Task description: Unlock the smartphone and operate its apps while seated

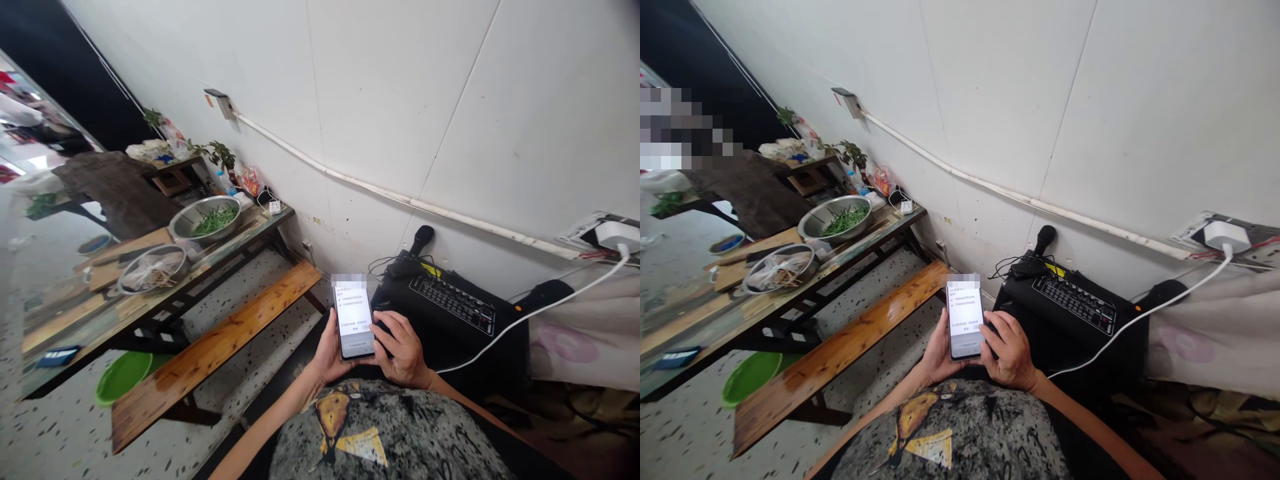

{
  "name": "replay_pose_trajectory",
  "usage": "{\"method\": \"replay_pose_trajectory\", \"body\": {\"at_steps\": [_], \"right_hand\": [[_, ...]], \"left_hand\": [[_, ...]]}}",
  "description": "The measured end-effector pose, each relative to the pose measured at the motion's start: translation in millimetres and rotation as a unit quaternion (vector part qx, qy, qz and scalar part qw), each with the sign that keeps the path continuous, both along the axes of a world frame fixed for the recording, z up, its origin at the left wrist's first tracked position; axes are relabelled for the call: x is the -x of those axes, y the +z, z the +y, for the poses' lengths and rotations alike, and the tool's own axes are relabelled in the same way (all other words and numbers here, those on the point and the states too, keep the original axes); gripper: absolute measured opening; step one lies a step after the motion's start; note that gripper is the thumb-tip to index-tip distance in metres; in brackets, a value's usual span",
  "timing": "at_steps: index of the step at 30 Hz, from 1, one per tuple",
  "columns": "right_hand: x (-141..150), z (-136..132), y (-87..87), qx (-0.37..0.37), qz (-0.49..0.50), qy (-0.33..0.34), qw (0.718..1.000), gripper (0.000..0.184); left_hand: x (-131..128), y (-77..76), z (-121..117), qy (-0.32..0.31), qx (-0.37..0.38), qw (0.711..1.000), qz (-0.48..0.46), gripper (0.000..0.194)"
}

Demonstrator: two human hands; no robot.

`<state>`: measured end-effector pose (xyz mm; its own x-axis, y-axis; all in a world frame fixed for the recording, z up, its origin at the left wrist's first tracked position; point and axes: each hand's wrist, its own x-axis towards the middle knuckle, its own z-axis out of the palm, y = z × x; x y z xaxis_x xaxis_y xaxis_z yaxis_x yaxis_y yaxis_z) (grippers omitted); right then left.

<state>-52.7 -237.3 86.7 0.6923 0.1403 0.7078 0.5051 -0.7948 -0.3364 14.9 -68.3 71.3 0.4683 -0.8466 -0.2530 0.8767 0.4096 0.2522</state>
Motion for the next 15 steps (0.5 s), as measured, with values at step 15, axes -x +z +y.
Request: {"method": "replay_pose_trajectory", "body": {"at_steps": [15], "right_hand": [[-4.7,0.6,-43.0,-0.1,0.255,-0.156,0.949,0.08]], "left_hand": [[-5.8,-18.5,-40.9,-0.018,-0.07,0.997,-0.041,0.061]]}}
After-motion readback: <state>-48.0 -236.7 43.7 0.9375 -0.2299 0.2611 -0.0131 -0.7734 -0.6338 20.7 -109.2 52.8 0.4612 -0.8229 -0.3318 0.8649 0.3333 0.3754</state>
